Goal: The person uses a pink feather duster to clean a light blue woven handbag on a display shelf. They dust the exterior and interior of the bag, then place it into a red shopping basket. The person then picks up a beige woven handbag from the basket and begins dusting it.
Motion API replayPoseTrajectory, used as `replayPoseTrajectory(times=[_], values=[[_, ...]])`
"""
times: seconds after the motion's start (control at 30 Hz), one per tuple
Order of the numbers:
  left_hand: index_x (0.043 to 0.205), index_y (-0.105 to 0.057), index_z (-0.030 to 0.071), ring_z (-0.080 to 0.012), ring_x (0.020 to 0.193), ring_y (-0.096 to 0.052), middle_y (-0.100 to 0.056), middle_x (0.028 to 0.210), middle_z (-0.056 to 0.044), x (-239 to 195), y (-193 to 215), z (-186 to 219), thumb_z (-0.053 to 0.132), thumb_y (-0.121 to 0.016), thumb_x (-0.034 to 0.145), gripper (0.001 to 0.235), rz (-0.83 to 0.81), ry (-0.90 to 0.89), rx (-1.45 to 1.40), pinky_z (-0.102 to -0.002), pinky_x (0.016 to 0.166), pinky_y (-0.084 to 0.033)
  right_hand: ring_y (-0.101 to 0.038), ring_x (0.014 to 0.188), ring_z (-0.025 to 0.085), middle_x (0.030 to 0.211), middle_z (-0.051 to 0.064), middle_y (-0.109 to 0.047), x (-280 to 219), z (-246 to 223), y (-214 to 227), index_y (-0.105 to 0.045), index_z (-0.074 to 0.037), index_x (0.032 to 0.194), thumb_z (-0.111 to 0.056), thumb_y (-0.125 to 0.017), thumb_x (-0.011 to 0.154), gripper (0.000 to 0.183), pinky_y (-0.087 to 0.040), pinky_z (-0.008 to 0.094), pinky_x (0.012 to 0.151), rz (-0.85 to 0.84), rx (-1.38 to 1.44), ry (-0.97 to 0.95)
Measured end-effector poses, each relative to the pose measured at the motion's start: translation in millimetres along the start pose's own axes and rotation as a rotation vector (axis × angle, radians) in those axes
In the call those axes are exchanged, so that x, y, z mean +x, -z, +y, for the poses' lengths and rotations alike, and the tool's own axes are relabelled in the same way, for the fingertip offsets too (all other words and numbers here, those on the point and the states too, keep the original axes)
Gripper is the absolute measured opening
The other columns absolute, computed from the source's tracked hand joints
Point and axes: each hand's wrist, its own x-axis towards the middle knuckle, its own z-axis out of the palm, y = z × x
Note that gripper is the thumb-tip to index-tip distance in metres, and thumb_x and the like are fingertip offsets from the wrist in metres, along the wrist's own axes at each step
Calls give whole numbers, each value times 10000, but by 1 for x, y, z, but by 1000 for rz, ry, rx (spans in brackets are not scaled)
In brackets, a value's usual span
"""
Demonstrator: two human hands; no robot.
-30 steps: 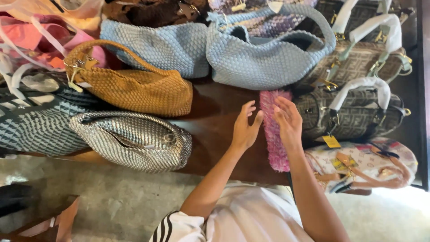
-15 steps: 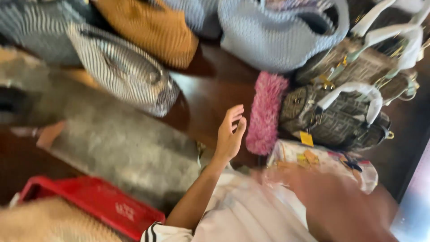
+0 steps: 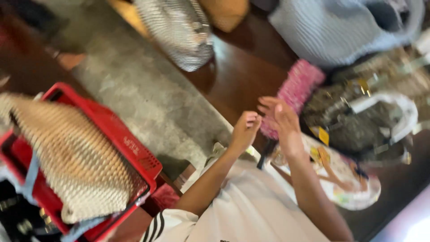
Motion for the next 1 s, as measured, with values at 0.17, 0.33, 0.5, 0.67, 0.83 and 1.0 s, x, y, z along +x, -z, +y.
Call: replayPoseTrajectory(times=[0.17,0.33,0.5,0.67,0.83,1.0], values=[[1250,-645,131,-382,1119,-687,-676,1224,-205,10,22,-24,511,-669,963,476,49,6,-43,-478,955,-559,-414,1394,394,1449,294,-486,5,164,43,-510,-18,1460,-308,-670,1022,549,-311,498,1190,258,-512,-233],[1224,-660,136,-391,1120,-690,-668,1226,-206,-34,78,10,529,-667,924,495,137,40,18,-488,977,-552,-412,1436,391,1502,256,-481,26,230,70,-503,-110,1520,-548,-788,841,857,-284,493,1212,131,-900,-425],[1173,-670,112,-397,1088,-699,-664,1191,-216,-57,102,12,471,-666,922,438,266,34,17,-477,962,-552,-481,1366,467,1429,320,-544,47,245,64,-543,-10,1477,-561,-764,866,852,-352,569,1134,-20,-937,-430],[1196,-638,130,-434,1158,-667,-658,1202,-202,-60,77,-27,499,-657,899,474,285,67,168,-518,983,-535,-555,1290,456,1454,263,-503,80,294,103,-492,-209,1531,-561,-923,575,1107,-415,570,1078,-46,-1232,-413],[1337,-587,156,-456,1192,-648,-668,1247,-210,-58,-2,-109,587,-694,786,708,132,329,387,-571,952,-532,-696,959,467,1134,337,-662,38,239,52,-639,-28,1305,-243,-879,738,652,-607,526,583,-262,-1070,-472],[1202,-669,125,-433,1059,-721,-736,1064,-218,-79,-34,-148,454,-689,845,486,200,352,416,-517,864,-585,-602,1209,525,1218,406,-648,31,274,46,-661,93,1275,-260,-822,792,620,-518,605,921,-533,-1059,-394]])
